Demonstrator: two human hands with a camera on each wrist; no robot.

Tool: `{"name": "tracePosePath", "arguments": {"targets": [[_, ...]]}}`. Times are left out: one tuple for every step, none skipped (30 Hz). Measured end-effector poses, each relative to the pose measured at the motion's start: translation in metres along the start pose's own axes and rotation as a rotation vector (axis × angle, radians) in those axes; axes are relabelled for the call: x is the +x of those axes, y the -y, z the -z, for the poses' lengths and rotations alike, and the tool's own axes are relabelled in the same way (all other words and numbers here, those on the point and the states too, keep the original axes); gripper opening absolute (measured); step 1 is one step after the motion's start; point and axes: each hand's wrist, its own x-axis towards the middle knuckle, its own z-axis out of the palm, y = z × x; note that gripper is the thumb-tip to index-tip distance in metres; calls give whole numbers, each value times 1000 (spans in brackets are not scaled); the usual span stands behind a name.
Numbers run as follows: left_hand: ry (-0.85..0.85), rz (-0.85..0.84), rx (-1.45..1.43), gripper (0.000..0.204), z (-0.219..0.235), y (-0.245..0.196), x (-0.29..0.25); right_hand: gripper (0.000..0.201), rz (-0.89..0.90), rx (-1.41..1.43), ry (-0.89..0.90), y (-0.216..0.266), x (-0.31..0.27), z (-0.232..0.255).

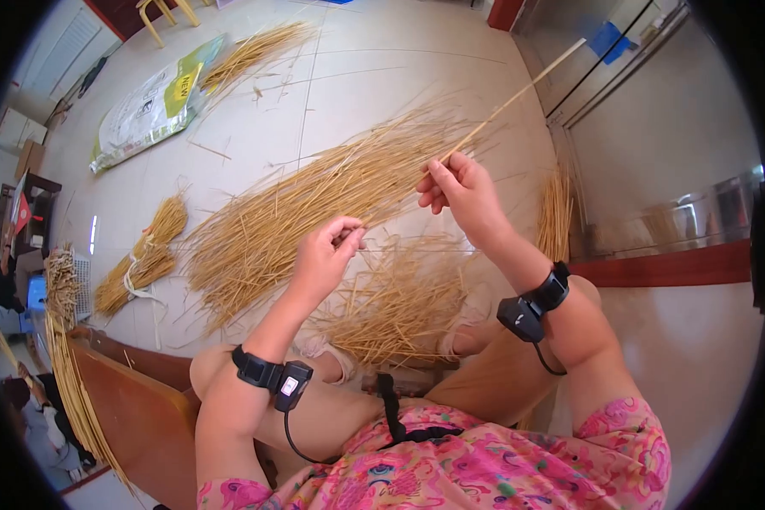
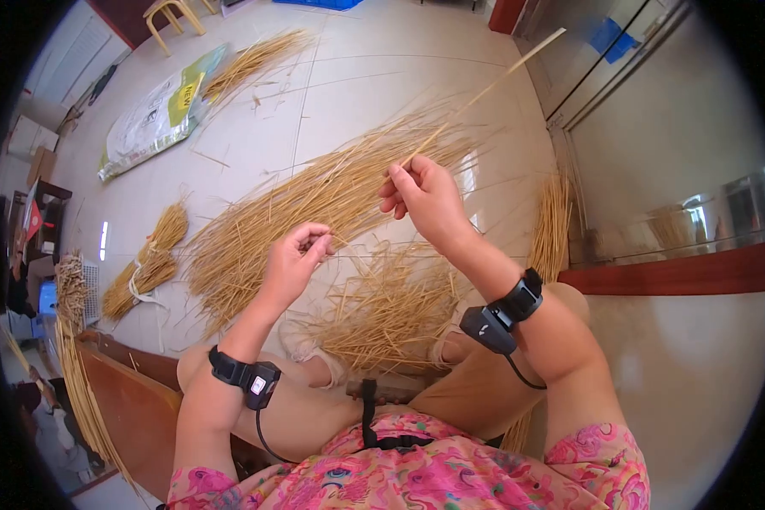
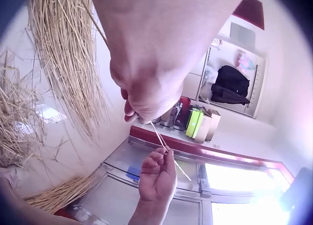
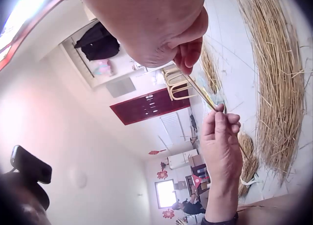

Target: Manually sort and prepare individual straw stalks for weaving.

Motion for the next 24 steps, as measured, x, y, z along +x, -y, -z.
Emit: {"name": "tracePosePath", "arguments": {"targets": [[-4, 26, -76, 17, 0, -1, 1, 19, -1, -14, 12, -3, 0, -1], [-3, 22, -108, 17, -1, 0, 2, 18, -17, -1, 35, -7, -1, -4], [0, 16, -142, 18, -1, 0, 3, 18, -32, 10, 57, -11, -2, -6], [3, 11, -175, 19, -1, 1, 3, 17, -48, 22, 78, -16, -4, -7], [14, 18, -162, 19, -1, 2, 2, 14, -60, -8, 140, -20, -7, -11], [26, 24, -149, 19, -2, 3, 2, 14, -71, -24, 179, -24, -8, -15], [38, 30, -138, 19, -2, 4, 2, 13, -83, -40, 218, -30, -10, -18], [28, 26, -129, 18, -3, 6, 3, 13, -99, -58, 258, -33, -11, -20], [13, 20, -121, 18, -3, 6, 4, 12, -107, -44, 272, -34, -12, -22], [-3, 17, -111, 18, -3, 7, 5, 12, -104, -52, 238, -35, -13, -23], [-42, 9, -124, 18, -2, 7, 4, 13, -104, -57, 204, -35, -14, -24], [-82, -5, -135, 18, -2, 5, 4, 13, -97, -64, 171, -34, -13, -25], [-121, -21, -144, 18, 0, 3, 6, 14, -105, -67, 153, -32, -12, -25], [-131, -36, -169, 18, 2, 4, 8, 14, -112, -69, 134, -30, -11, -23], [-141, -51, -193, 18, 6, 6, 9, 15, -120, -71, 114, -28, -10, -21], [-150, -68, -216, 19, 10, 6, 10, 16, -122, -37, 66, -30, -8, -19], [-146, -16, -332, 18, 14, 5, 12, 17, -125, -3, 18, -33, -6, -16], [-140, 37, -448, 18, 20, 2, 11, 17, -128, 33, -32, -35, -5, -15], [-133, 90, -564, 18, 23, -2, 12, 18, -119, 49, -51, -34, -4, -15], [-172, 123, -605, 17, 24, -5, 12, 18, -109, 65, -70, -34, -4, -15], [-212, 156, -645, 15, 24, -7, 11, 18, -99, 80, -90, -33, -3, -14], [-251, 190, -686, 14, 24, -8, 11, 18, -82, 74, -108, -32, -3, -14], [-266, 184, -652, 14, 25, -8, 11, 18, -65, 66, -124, -29, -3, -14], [-281, 179, -618, 14, 27, -7, 12, 18, -47, 58, -141, -27, -2, -14]]}}
